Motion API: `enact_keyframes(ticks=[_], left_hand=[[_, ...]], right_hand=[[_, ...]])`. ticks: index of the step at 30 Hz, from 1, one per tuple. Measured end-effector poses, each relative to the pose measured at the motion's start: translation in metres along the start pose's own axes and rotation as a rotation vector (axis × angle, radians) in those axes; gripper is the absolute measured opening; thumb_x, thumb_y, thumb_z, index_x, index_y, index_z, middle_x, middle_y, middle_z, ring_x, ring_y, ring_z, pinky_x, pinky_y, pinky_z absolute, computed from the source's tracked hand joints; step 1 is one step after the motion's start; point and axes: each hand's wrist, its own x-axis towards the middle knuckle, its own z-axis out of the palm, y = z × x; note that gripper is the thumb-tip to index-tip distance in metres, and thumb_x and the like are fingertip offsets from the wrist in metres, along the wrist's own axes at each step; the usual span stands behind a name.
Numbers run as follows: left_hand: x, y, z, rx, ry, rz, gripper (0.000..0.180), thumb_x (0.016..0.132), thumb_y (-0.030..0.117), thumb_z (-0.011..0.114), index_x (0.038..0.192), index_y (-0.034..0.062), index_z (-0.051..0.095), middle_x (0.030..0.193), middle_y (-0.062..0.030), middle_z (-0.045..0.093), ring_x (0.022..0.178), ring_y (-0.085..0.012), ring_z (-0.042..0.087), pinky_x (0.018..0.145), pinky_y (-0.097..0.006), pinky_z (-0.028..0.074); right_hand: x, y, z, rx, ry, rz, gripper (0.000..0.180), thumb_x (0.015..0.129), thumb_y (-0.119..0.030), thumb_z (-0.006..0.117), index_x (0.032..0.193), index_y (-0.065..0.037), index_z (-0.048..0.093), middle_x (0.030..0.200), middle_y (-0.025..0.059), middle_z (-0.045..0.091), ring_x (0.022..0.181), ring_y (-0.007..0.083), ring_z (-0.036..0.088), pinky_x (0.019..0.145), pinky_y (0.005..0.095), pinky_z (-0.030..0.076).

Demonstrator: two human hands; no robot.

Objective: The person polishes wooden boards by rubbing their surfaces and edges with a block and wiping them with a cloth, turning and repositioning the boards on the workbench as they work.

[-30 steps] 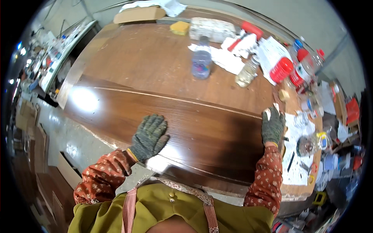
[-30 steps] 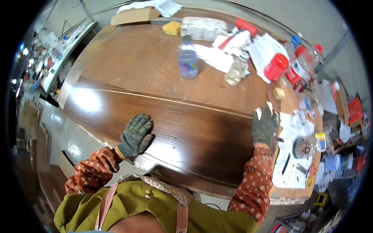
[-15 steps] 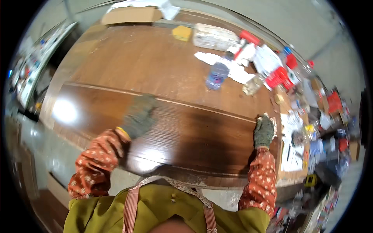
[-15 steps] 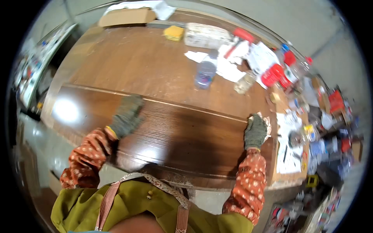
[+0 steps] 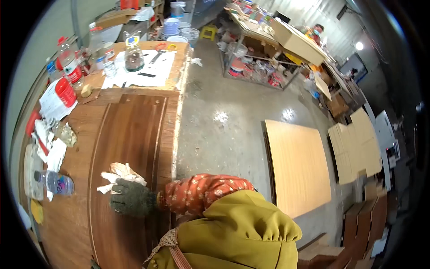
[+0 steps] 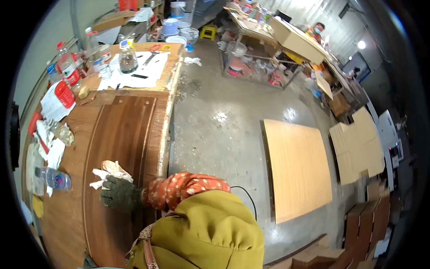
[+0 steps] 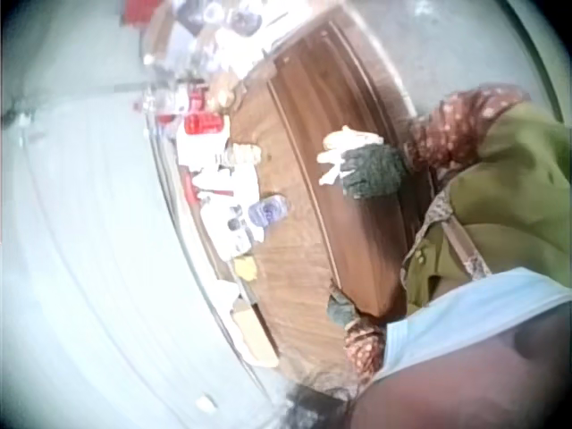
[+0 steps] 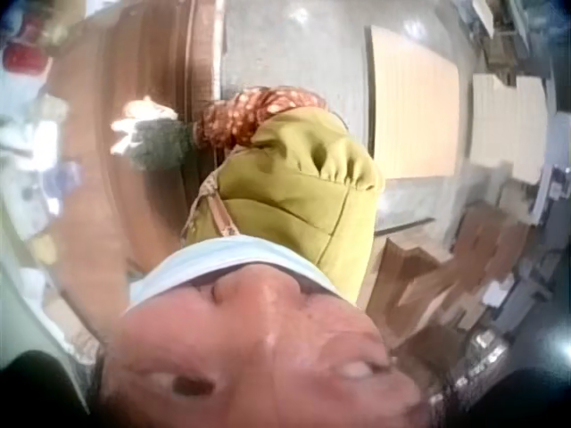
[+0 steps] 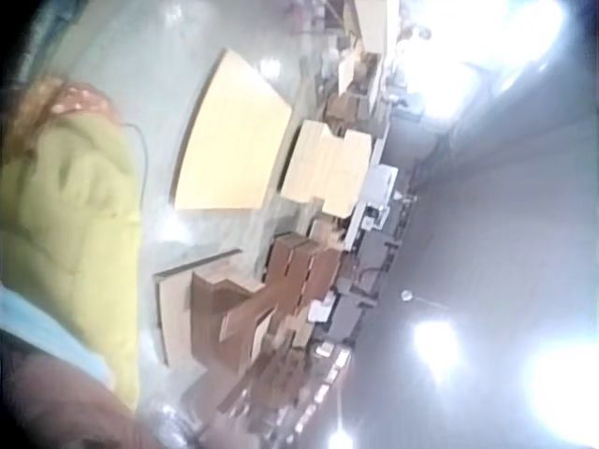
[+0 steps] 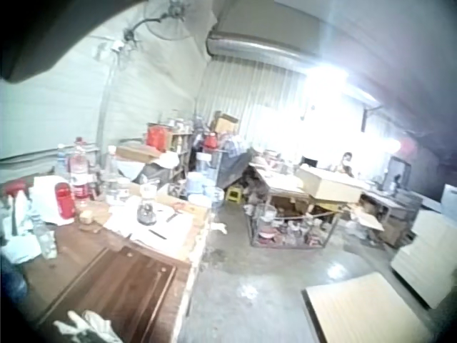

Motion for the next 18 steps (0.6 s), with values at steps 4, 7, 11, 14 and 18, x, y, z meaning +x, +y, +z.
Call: enact_keyframes(ticks=[4,7,11,14,18], left_hand=[[-0.011,-0.008,-0.021,0.098,0.172,0.101,0.040,0.097,0.035,0.049,0.112,-0.0011,0.059,0.106,-0.0205,0.062,0.102,-0.0392,0.056,0.086,-0.047,0.046],[-0.017,-0.010,-0.045,0.223,0.386,0.217,0.038,0.097,0.034,0.049,0.108,-0.0001,0.061,0.101,-0.0192,0.062,0.097,-0.0386,0.057,0.081,-0.047,0.047],[-0.031,-0.003,-0.090,0.498,0.687,0.359,0.035,0.098,0.034,0.049,0.102,0.0012,0.062,0.096,-0.0174,0.063,0.089,-0.0378,0.059,0.075,-0.046,0.049],[-0.053,0.018,-0.124,0.704,0.824,0.408,0.035,0.098,0.033,0.049,0.098,0.0023,0.064,0.092,-0.0160,0.063,0.084,-0.0372,0.061,0.071,-0.046,0.051],[-0.086,0.071,-0.156,0.684,0.843,0.317,0.034,0.097,0.035,0.052,0.080,0.0079,0.064,0.076,-0.0074,0.062,0.071,-0.0306,0.062,0.058,-0.039,0.052]], right_hand=[[0.005,-0.065,-0.016,-0.082,-0.193,-0.097,0.041,0.081,-0.032,0.061,0.118,-0.014,0.058,0.105,0.0048,0.059,0.106,0.0271,0.056,0.097,0.0464,0.044],[0.025,-0.065,-0.039,-0.065,0.182,-0.200,0.034,0.072,-0.027,0.065,0.103,-0.015,0.063,0.106,0.0058,0.058,0.109,0.0271,0.055,0.099,0.0460,0.041],[0.078,-0.107,-0.045,0.157,0.400,-0.536,0.038,0.076,-0.031,0.062,0.109,-0.012,0.063,0.113,0.0104,0.060,0.108,0.0349,0.055,0.101,0.0570,0.037],[0.116,-0.179,-0.079,0.191,0.514,-0.881,0.038,0.079,-0.031,0.058,0.109,-0.009,0.063,0.107,0.0142,0.062,0.106,0.0391,0.056,0.100,0.0635,0.035],[0.121,-0.191,-0.069,0.188,0.109,-0.736,0.038,0.075,-0.037,0.058,0.090,-0.003,0.067,0.095,0.0163,0.064,0.092,0.0391,0.061,0.089,0.0651,0.041]])
